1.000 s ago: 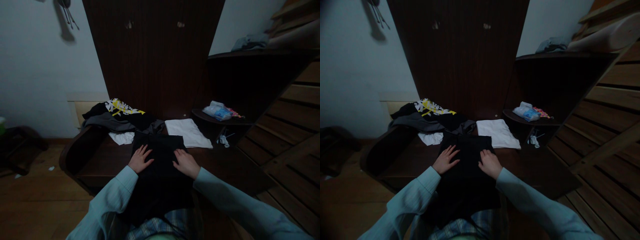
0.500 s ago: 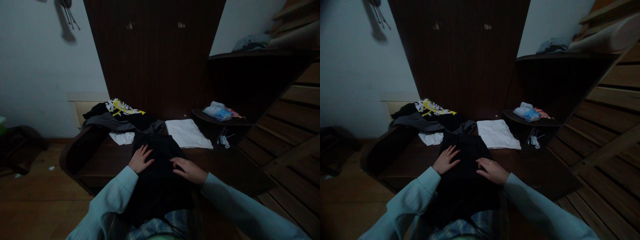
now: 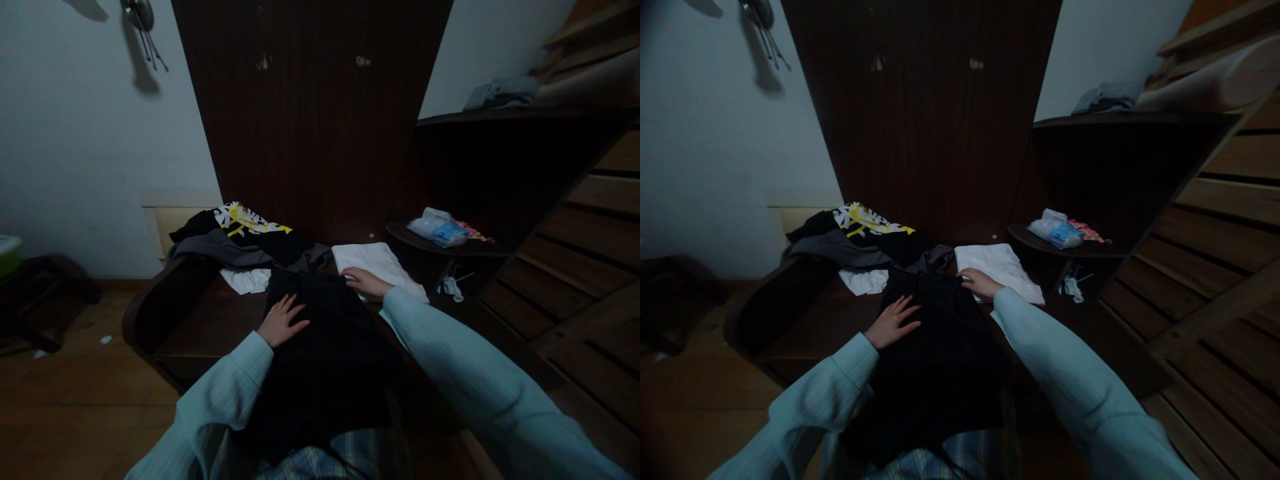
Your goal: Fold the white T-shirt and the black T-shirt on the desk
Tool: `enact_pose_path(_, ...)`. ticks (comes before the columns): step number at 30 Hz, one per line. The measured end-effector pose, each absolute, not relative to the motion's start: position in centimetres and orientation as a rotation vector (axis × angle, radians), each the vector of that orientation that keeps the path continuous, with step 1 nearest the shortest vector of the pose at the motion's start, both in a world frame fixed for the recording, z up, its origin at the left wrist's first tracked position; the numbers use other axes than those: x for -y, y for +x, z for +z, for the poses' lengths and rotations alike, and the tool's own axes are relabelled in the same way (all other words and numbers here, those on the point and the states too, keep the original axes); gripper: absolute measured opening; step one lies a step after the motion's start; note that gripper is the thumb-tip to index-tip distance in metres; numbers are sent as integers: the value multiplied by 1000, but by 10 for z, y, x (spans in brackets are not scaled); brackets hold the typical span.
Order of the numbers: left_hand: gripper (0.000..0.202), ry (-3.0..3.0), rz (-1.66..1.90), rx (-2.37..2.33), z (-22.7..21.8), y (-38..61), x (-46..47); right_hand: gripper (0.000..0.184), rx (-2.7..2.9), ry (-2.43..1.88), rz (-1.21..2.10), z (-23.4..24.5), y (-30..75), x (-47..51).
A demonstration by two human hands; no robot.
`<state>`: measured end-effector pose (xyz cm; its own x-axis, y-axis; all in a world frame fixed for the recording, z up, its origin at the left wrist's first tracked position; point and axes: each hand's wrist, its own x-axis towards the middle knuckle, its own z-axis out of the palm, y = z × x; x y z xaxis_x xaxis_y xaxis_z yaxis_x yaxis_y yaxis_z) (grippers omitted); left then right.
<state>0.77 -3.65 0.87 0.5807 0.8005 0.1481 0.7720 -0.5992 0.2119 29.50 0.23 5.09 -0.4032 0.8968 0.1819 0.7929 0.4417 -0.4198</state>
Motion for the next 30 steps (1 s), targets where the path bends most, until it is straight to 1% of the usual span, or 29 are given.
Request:
enact_pose_path(3, 40, 2622, 319, -1402, 22, 19, 32, 21, 2389, -1518, 347, 46, 286, -14)
enact_pose_path(6, 33, 2615, 426, -1436, 27, 36, 29, 18, 2417, -1593, 300, 43, 282, -19)
enact_pose_path(12, 10, 2492, 581, -1337, 11, 52, 24, 15, 2560, -1646, 303, 53, 289, -34)
enact_pose_path(18, 4, 2390, 762, -1364, 7, 47, 23, 12, 2465, -1882, 224, 61, 290, -38)
enact_pose_path(21, 4, 2471, 716, -1362, 8, 47, 25, 19, 2349, -1947, 154, 62, 283, -26)
enact_pose_path(26, 5, 2527, 706, -1354, 6, 49, 25, 35, 1966, -1977, 59, 65, 276, -1)
enact_pose_path(30, 4, 2522, 724, -1329, 6, 49, 25, 40, 2156, -1817, 10, 49, 272, 18)
